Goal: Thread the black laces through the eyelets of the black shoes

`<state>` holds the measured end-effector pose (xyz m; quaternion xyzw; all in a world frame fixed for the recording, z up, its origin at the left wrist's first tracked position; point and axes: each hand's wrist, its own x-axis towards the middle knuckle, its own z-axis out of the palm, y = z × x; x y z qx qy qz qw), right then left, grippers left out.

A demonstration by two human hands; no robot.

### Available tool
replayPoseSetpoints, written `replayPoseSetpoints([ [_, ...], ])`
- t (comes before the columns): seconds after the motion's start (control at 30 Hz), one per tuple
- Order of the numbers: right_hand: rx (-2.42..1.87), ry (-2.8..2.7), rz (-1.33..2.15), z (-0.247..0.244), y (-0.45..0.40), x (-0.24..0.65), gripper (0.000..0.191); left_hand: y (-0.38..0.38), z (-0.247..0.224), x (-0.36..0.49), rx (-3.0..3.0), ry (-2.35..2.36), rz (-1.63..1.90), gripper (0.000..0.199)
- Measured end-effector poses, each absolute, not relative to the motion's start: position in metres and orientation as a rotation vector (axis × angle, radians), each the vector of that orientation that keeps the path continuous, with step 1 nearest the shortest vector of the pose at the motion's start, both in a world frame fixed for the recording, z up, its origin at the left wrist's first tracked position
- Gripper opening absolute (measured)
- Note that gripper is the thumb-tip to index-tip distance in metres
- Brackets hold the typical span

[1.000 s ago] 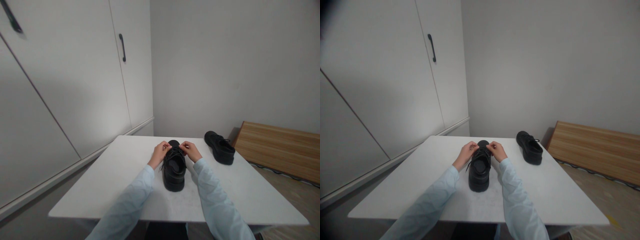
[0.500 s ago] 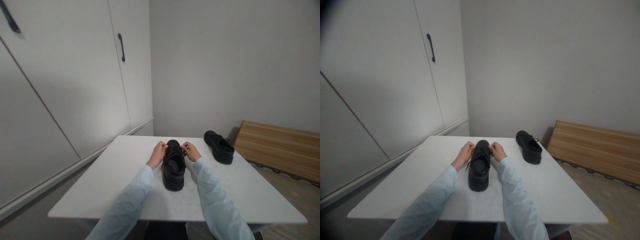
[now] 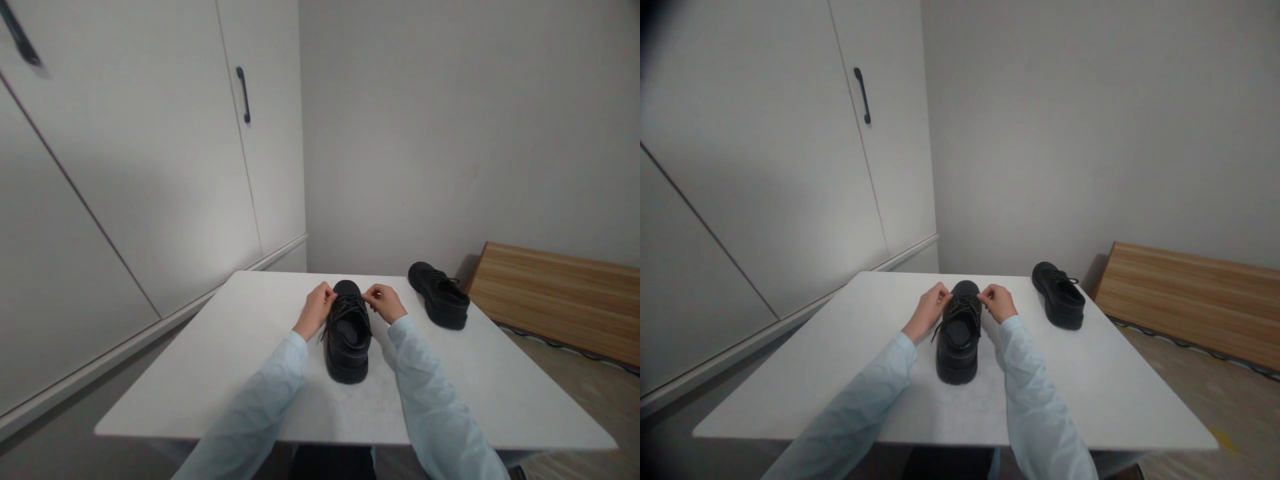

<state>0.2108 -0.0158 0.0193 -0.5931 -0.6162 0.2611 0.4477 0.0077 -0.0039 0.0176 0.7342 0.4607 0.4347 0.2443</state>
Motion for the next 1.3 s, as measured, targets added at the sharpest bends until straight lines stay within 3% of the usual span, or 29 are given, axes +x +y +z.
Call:
replayPoseSetpoints([
  [0.1,-1.369,-1.481,0.654,0.023,-0.017,0.210,0.018,-0.005,0.021,0.008,1.993,1.156,1.230,0.002],
  [0.27,-1.307,-1.631,0.506,0.030,-0.020,0.206,0.003,-0.006,0.024,0.009,2.128,1.008,1.260,0.018],
  [0.57,-1.412,-1.762,0.382,0.043,-0.031,0.199,0.009,-0.011,0.032,0.010,2.186,1.021,1.217,0.020],
  [0.73,-1.379,-1.781,0.339,0.045,-0.032,0.196,0.021,-0.016,0.040,0.011,2.294,1.068,1.120,0.017],
  [1.3,-1.362,-1.728,0.380,0.038,-0.028,0.195,0.016,-0.016,0.032,0.015,2.475,1.138,1.234,0.015],
])
